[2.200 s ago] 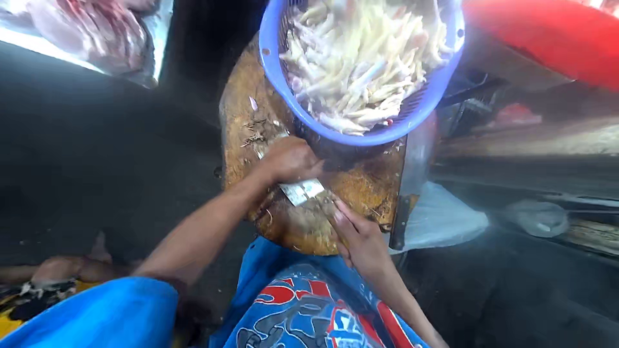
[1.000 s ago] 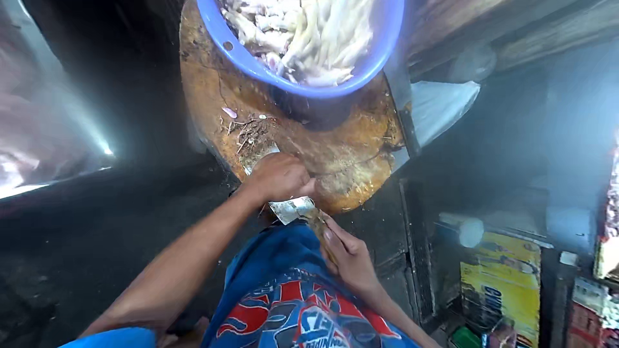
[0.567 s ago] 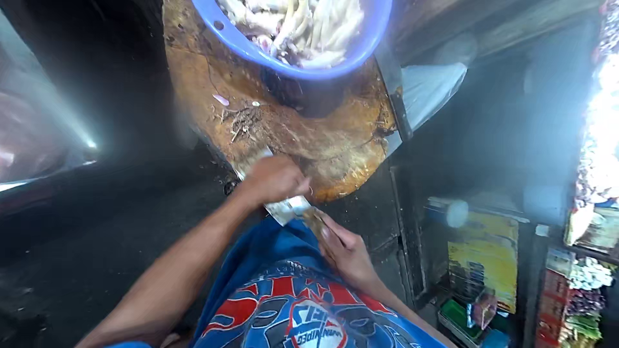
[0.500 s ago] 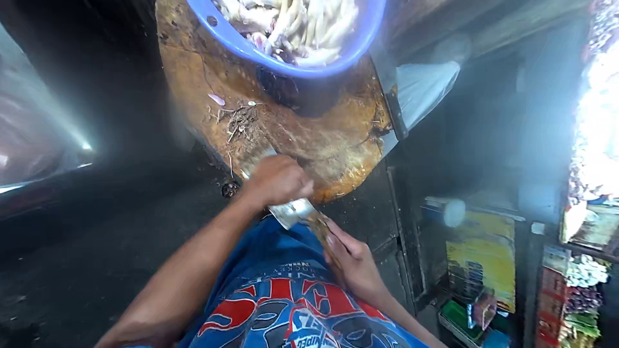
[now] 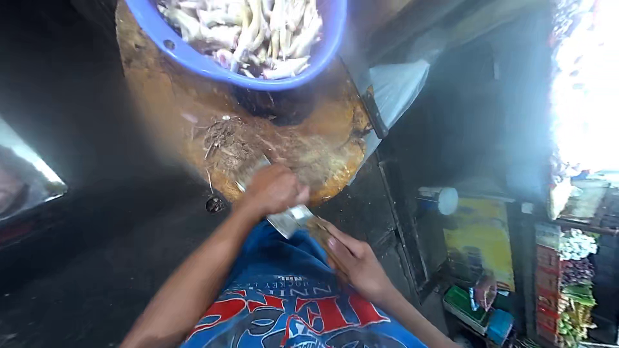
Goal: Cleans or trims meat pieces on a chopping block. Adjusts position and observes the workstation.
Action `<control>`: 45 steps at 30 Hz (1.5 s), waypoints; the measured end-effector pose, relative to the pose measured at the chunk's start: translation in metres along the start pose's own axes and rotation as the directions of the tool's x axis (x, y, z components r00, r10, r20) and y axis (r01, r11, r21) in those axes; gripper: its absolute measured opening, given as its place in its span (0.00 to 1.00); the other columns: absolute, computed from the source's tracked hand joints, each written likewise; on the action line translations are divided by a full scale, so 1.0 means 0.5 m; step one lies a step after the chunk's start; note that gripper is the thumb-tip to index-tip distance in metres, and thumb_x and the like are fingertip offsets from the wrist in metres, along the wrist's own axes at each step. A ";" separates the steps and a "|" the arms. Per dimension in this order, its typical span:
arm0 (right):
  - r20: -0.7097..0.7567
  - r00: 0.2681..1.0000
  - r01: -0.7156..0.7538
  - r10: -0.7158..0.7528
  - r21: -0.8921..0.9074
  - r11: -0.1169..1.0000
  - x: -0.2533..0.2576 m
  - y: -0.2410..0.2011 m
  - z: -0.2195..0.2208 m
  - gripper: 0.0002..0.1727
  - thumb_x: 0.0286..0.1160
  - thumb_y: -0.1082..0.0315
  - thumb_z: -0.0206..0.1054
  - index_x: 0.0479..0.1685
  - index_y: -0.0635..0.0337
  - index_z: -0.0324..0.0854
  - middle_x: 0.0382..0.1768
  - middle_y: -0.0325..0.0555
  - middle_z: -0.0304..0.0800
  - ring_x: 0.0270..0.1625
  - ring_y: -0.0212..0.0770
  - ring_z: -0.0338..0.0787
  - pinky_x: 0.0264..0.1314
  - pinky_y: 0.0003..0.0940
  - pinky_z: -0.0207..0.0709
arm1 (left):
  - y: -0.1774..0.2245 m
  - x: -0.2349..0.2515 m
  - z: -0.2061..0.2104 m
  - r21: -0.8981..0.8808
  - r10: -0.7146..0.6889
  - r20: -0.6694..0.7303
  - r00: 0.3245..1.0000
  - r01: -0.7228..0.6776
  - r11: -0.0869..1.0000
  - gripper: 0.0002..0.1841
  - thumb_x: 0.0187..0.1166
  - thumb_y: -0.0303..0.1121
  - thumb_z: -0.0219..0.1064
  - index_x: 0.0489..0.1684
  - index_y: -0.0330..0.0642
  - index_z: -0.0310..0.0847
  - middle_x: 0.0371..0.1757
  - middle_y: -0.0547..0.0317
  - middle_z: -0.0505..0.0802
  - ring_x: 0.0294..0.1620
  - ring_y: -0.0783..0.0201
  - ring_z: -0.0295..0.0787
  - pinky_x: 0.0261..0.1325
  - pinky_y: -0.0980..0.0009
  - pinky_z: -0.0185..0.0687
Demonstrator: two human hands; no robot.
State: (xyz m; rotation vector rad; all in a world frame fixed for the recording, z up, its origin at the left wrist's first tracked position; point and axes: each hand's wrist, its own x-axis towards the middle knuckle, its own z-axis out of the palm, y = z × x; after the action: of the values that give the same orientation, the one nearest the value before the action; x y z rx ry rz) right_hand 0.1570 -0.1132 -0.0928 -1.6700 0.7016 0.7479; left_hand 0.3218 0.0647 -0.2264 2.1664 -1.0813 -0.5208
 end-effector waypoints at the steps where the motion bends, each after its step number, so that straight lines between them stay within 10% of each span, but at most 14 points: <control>1: -0.011 1.000 -0.023 0.023 -0.005 1.000 -0.039 0.027 -0.037 0.26 0.92 0.57 0.54 0.88 0.45 0.71 0.23 0.40 0.84 0.14 0.34 0.75 0.13 0.32 0.74 | 0.047 0.006 0.046 -0.075 0.014 0.044 0.999 -0.011 0.997 0.28 0.87 0.51 0.51 0.13 0.48 0.82 0.22 0.58 0.89 0.34 0.54 0.90 0.44 0.47 0.83; 5: -0.033 0.998 -0.046 0.047 0.023 0.999 -0.073 0.087 -0.154 0.26 0.90 0.57 0.56 0.85 0.50 0.74 0.22 0.40 0.85 0.12 0.32 0.75 0.11 0.31 0.75 | 0.155 0.053 0.091 -0.157 0.003 0.156 0.988 0.022 0.987 0.32 0.91 0.49 0.42 0.22 0.37 0.81 0.32 0.45 0.92 0.45 0.44 0.92 0.55 0.45 0.81; 12: 0.139 0.988 0.078 -0.073 -0.030 0.997 0.142 -0.085 -0.041 0.26 0.93 0.57 0.54 0.87 0.52 0.71 0.29 0.42 0.88 0.16 0.34 0.79 0.15 0.30 0.78 | -0.066 0.017 -0.070 0.038 -0.167 -0.070 0.983 0.170 0.985 0.30 0.85 0.51 0.51 0.06 0.49 0.74 0.18 0.59 0.85 0.28 0.53 0.88 0.32 0.46 0.79; 22: -0.118 0.993 -0.029 -0.014 -0.352 0.936 0.182 -0.164 -0.587 0.26 0.85 0.52 0.60 0.77 0.52 0.82 0.27 0.39 0.89 0.11 0.28 0.71 0.09 0.25 0.68 | 0.170 0.459 0.031 -0.346 -0.220 -0.011 0.976 0.203 0.916 0.29 0.93 0.49 0.41 0.41 0.40 0.88 0.47 0.47 0.94 0.57 0.48 0.91 0.60 0.45 0.82; 26: 0.197 0.980 0.073 0.027 -0.482 0.873 0.338 -0.322 -0.409 0.26 0.86 0.53 0.58 0.81 0.47 0.78 0.29 0.36 0.89 0.12 0.28 0.70 0.10 0.24 0.66 | 0.021 0.314 -0.046 -0.246 -0.387 -0.237 0.891 0.330 0.911 0.12 0.87 0.37 0.60 0.42 0.46 0.90 0.37 0.50 0.94 0.46 0.47 0.92 0.51 0.45 0.85; 30: 0.408 0.911 0.142 0.057 -0.440 0.887 0.395 -0.366 -0.223 0.23 0.89 0.55 0.62 0.80 0.46 0.80 0.31 0.37 0.91 0.14 0.28 0.75 0.13 0.23 0.70 | -0.084 0.130 -0.082 -0.054 -0.496 -0.523 0.693 0.554 0.831 0.24 0.88 0.46 0.52 0.20 0.44 0.83 0.27 0.51 0.91 0.36 0.48 0.92 0.38 0.45 0.84; 33: 0.371 0.928 0.170 0.027 -0.487 0.857 0.336 -0.351 -0.274 0.25 0.89 0.53 0.59 0.82 0.42 0.78 0.31 0.37 0.91 0.14 0.32 0.77 0.13 0.28 0.74 | -0.045 0.153 -0.066 -0.091 -0.454 -0.505 0.734 0.478 0.874 0.25 0.85 0.45 0.57 0.11 0.47 0.81 0.19 0.58 0.87 0.29 0.55 0.89 0.38 0.48 0.84; 38: 0.204 0.978 0.148 -0.045 -0.527 0.837 0.335 -0.381 -0.507 0.24 0.86 0.53 0.58 0.76 0.49 0.83 0.31 0.40 0.92 0.12 0.30 0.74 0.09 0.27 0.70 | 0.057 0.389 -0.048 -0.352 -0.449 -0.273 0.851 0.346 0.870 0.26 0.93 0.47 0.44 0.41 0.45 0.90 0.39 0.52 0.95 0.49 0.51 0.93 0.55 0.46 0.85; 42: 0.354 0.935 0.185 0.013 -0.518 0.835 0.382 -0.404 -0.326 0.25 0.88 0.55 0.57 0.81 0.47 0.78 0.30 0.37 0.90 0.12 0.28 0.72 0.10 0.25 0.69 | -0.033 0.243 -0.072 -0.208 -0.444 -0.453 0.773 0.393 0.896 0.12 0.85 0.39 0.62 0.41 0.46 0.92 0.34 0.52 0.94 0.41 0.50 0.93 0.44 0.47 0.87; 45: 0.425 0.905 0.196 0.037 -0.492 0.848 0.380 -0.375 -0.145 0.24 0.91 0.53 0.58 0.83 0.45 0.76 0.32 0.36 0.90 0.16 0.29 0.78 0.16 0.26 0.75 | -0.117 0.067 -0.121 -0.092 -0.514 -0.440 0.736 0.533 0.841 0.20 0.86 0.45 0.59 0.29 0.41 0.88 0.33 0.46 0.93 0.43 0.43 0.93 0.44 0.39 0.85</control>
State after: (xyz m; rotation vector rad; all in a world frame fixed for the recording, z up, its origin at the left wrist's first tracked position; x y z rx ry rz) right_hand 0.4289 -0.1589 -0.1153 -1.9154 0.1083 1.2754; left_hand 0.4097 0.0861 -0.2266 2.4584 -0.2120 -0.2055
